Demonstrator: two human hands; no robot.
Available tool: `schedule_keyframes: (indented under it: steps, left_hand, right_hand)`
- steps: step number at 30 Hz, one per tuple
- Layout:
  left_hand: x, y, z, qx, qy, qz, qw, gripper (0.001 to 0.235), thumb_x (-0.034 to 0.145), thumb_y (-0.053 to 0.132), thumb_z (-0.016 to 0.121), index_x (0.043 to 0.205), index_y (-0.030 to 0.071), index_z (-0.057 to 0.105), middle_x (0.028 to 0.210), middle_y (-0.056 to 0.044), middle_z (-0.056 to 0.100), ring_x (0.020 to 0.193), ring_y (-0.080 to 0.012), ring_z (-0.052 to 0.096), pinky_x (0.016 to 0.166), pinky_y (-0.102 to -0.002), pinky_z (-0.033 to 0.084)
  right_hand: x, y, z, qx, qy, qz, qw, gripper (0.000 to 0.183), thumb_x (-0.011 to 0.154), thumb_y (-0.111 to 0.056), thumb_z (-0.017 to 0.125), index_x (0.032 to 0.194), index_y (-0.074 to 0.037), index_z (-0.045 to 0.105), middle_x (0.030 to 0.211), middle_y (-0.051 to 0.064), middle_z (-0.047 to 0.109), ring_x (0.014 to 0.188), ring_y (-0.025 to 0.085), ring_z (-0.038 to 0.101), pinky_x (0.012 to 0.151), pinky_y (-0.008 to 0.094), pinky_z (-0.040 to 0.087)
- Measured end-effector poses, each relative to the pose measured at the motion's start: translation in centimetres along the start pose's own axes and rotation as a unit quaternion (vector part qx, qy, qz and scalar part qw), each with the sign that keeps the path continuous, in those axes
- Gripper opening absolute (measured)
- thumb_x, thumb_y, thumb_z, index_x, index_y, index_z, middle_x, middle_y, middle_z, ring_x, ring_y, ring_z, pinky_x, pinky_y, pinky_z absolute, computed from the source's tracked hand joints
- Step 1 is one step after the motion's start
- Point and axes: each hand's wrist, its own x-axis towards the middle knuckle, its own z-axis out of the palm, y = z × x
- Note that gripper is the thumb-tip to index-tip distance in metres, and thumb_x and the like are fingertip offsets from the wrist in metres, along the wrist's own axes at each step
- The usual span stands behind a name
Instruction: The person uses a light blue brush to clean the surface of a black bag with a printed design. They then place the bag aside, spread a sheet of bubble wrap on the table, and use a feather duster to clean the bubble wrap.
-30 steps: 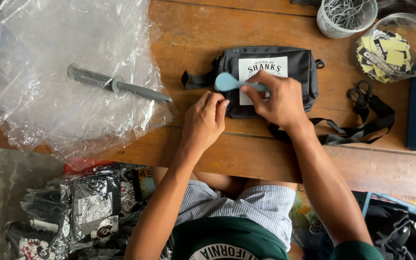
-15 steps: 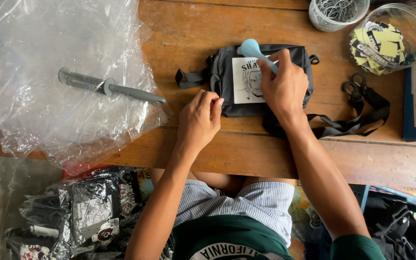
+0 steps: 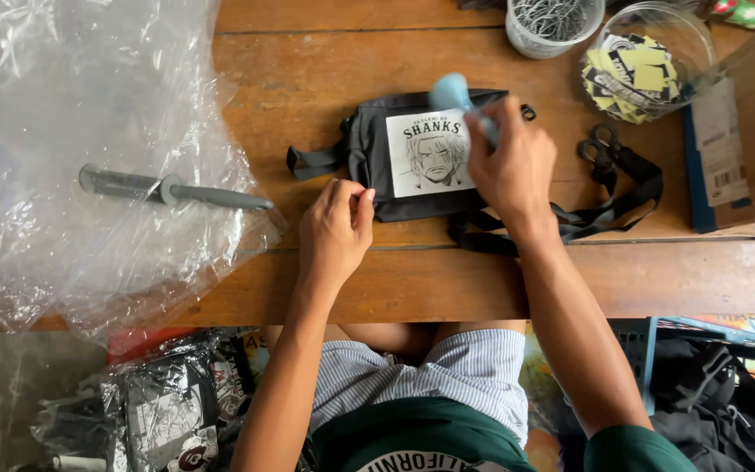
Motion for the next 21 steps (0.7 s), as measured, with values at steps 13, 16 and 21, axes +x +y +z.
schedule_keyframes:
  steps: [13, 16, 21]
  left_hand:
    - [-0.1, 0.0, 0.3, 0.002, -0.002, -0.004, 1.0, 0.016, 0.101, 0.02, 0.065, 0.09, 0.011, 0.059, 0.073, -0.006, 0.055, 0.063, -0.0297, 0.065, 0.052, -0.038, 0.053]
    - [0.0, 0.0, 0.4, 0.005, -0.003, -0.002, 1.0, 0.015, 0.102, 0.019, 0.065, 0.09, 0.011, 0.059, 0.073, -0.005, 0.056, 0.062, -0.0272, 0.065, 0.052, -0.037, 0.053]
    - [0.0, 0.0, 0.4, 0.022, -0.009, 0.001, 1.0, 0.016, 0.103, 0.02, 0.063, 0.09, 0.012, 0.059, 0.074, -0.004, 0.055, 0.06, -0.0251, 0.065, 0.051, -0.037, 0.053]
  right_hand:
    - [-2.4, 3.3, -10.9, 0.234, -0.115, -0.044, 0.964, 0.013, 0.089, -0.014, 0.086, 0.087, -0.012, 0.074, 0.057, 0.009, 0.059, 0.049, 0.022, 0.049, 0.056, 0.033, 0.04]
    - [-3.8, 6.4, -9.8, 0.037, -0.104, -0.021, 0.994, 0.016, 0.092, -0.032, 0.083, 0.096, -0.018, 0.076, 0.059, 0.009, 0.063, 0.061, 0.042, 0.063, 0.064, 0.048, 0.051]
    - [-4.5, 7.1, -8.3, 0.069, 0.022, -0.017, 0.997, 0.017, 0.097, -0.029, 0.089, 0.1, -0.023, 0.073, 0.053, -0.004, 0.054, 0.057, 0.025, 0.062, 0.062, 0.031, 0.048]
